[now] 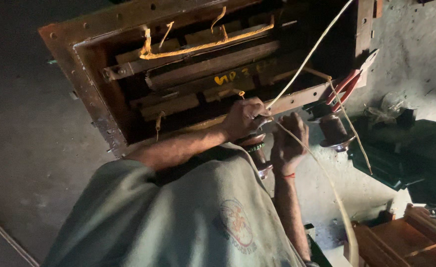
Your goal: The person is working on an electrical component, using pliers to cut and manipulate wires. They are threading a white wire through a metal frame and securing it in place.
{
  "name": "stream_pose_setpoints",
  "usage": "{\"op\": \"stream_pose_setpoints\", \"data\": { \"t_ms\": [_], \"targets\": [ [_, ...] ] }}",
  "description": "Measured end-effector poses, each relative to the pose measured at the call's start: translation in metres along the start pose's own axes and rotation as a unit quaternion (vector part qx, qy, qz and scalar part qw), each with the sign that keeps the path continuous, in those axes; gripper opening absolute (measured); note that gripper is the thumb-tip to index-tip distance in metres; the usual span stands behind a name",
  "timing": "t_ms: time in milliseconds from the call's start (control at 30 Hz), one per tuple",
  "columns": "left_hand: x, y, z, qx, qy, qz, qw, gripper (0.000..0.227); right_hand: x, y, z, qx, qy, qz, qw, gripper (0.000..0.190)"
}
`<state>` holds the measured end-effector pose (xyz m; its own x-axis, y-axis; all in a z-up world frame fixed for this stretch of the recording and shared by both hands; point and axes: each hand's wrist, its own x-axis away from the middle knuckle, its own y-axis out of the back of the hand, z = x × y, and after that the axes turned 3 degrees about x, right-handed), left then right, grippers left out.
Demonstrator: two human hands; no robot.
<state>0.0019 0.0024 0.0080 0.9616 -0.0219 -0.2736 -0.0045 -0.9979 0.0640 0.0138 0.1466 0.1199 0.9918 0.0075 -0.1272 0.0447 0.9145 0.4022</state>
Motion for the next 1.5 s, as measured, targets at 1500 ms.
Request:
{"op": "stream_pose_setpoints", "data": {
  "t_ms": [1500],
  "targets": [
    [0.002, 0.014, -0.013, 0.057, 0.011, 0.083, 0.995, 0.009, 0.003, 0.074, 0.046, 0.140, 0.155, 0.217, 0.954, 0.038]
  ]
}}
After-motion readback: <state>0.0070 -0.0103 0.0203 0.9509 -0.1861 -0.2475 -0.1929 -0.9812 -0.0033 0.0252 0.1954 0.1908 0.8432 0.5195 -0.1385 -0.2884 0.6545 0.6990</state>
